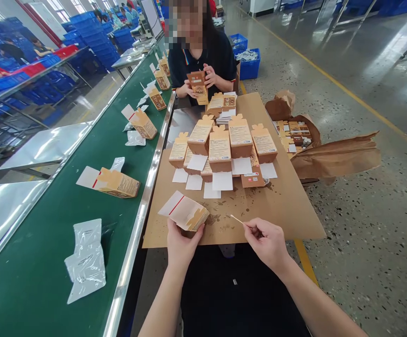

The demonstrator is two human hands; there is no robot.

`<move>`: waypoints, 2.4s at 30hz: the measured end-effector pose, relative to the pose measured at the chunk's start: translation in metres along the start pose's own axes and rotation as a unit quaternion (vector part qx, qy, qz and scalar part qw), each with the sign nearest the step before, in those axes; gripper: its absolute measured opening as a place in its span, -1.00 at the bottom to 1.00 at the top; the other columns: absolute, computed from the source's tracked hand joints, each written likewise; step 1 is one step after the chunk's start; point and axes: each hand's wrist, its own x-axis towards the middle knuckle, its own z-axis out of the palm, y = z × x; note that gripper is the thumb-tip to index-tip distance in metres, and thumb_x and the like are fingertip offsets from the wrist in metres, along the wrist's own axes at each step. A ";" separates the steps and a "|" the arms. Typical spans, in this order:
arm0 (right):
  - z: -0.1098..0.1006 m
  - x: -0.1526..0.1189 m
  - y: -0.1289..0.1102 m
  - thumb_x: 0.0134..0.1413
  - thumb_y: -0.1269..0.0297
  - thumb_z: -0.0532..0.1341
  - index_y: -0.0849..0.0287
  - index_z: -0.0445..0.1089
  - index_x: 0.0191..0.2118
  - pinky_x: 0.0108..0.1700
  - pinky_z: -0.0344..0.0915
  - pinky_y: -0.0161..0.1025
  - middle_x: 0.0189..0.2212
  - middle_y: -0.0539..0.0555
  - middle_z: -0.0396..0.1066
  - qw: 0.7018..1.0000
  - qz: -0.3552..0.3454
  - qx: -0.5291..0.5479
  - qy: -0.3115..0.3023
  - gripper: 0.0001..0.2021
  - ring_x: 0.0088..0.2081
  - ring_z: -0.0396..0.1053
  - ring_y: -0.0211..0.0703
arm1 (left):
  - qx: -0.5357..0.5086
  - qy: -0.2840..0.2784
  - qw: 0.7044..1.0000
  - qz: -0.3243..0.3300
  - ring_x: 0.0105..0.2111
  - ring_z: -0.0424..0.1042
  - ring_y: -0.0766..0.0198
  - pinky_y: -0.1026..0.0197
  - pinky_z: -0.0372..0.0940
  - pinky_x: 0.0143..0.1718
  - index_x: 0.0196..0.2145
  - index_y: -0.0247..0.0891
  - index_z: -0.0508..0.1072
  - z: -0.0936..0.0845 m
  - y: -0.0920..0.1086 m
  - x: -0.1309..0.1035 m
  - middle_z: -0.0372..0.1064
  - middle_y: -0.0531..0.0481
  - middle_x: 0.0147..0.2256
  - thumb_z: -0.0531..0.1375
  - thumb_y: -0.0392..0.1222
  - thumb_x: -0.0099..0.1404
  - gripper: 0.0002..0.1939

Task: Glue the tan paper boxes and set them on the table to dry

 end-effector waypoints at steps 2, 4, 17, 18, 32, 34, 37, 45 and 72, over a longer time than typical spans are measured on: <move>-0.003 -0.001 -0.003 0.58 0.00 0.31 0.01 0.56 -0.40 -0.47 0.40 -0.23 -0.56 -0.04 0.45 1.000 0.017 0.002 -0.001 -0.57 -0.56 0.34 -0.20 | 0.022 -0.002 1.000 0.000 0.13 0.77 -0.27 -0.11 0.69 0.02 0.25 -0.09 0.48 0.001 -0.001 -0.001 0.71 -0.28 0.16 0.67 0.26 0.16 -0.14; -0.003 -0.001 -0.005 0.58 -0.06 0.32 0.01 0.58 -0.40 -0.47 0.42 -0.22 -0.57 -0.03 0.46 1.000 0.030 0.006 -0.003 -0.54 -0.56 0.33 -0.19 | 0.035 0.001 0.999 0.001 0.11 0.77 -0.28 -0.10 0.68 -0.02 0.22 -0.08 0.48 0.004 -0.003 -0.001 0.71 -0.28 0.14 0.66 0.27 0.16 -0.17; -0.026 -0.011 0.032 0.31 -0.14 0.46 0.06 0.71 -0.42 -0.43 0.55 -0.28 -0.57 0.03 0.53 0.997 0.066 -0.037 0.010 -0.59 -0.56 0.48 -0.13 | -0.079 0.189 0.974 -0.098 0.26 0.74 -0.29 -0.29 0.63 0.34 0.21 -0.12 0.49 -0.112 -0.027 0.032 0.69 -0.36 0.25 0.75 0.09 -0.04 -0.05; -0.029 -0.010 0.032 0.29 -0.15 0.47 0.05 0.70 -0.43 -0.44 0.55 -0.28 -0.57 0.03 0.53 0.997 0.070 -0.037 0.016 -0.59 -0.56 0.48 -0.13 | -0.072 0.203 0.969 -0.119 0.25 0.74 -0.30 -0.31 0.63 0.34 0.18 -0.11 0.50 -0.132 -0.032 0.032 0.70 -0.37 0.24 0.76 0.06 -0.04 -0.08; -0.033 0.011 0.011 0.25 -0.11 0.50 0.02 0.75 -0.43 -0.46 0.55 -0.33 -0.58 0.00 0.55 0.999 0.032 -0.017 0.011 -0.65 -0.59 0.48 -0.18 | 0.173 0.225 0.947 -0.148 0.18 0.61 -0.27 -0.36 0.52 0.32 0.17 -0.16 0.49 -0.166 -0.039 0.071 0.61 -0.25 0.14 0.69 0.14 -0.10 -0.06; -0.049 0.003 0.015 0.21 -0.12 0.52 -0.02 0.75 -0.42 -0.43 0.59 -0.29 -0.57 0.01 0.54 0.997 0.055 -0.031 0.048 -0.67 -0.59 0.49 -0.15 | 0.145 0.290 0.941 -0.096 0.08 0.60 -0.13 -0.25 0.56 0.20 0.25 -0.15 0.46 -0.162 -0.040 0.049 0.52 -0.21 0.15 0.66 0.20 -0.01 -0.04; -0.070 -0.009 0.018 0.15 -0.14 0.55 -0.10 0.74 -0.43 -0.41 0.64 -0.17 -0.55 0.07 0.57 0.990 0.096 -0.045 0.093 -0.71 -0.58 0.52 -0.06 | 0.080 0.336 0.937 0.052 -0.11 0.54 0.06 -0.02 0.54 -0.03 0.12 -0.10 0.48 -0.143 -0.038 0.019 0.42 -0.07 0.01 0.58 0.21 0.20 -0.32; -0.066 -0.003 0.015 0.12 -0.31 0.54 -0.10 0.72 -0.49 -0.51 0.58 -0.07 -0.60 0.09 0.51 0.990 0.094 -0.032 0.101 -0.57 -0.62 0.47 0.02 | -0.055 0.110 0.992 0.026 0.17 0.65 -0.05 -0.04 0.53 0.25 0.13 -0.12 0.56 -0.052 0.059 0.158 0.61 -0.23 0.11 0.50 0.09 0.29 -0.47; -0.081 0.104 0.036 0.23 0.08 0.29 -0.03 0.35 -0.46 -0.35 0.27 -0.23 -0.59 -0.07 0.37 0.976 0.021 -0.210 0.046 -0.75 -0.52 0.33 -0.16 | -0.259 -0.112 0.943 -0.177 0.35 0.66 -0.47 -0.41 0.61 0.39 0.27 -0.07 0.72 -0.035 0.001 0.038 0.75 -0.29 0.20 0.77 0.39 -0.11 0.04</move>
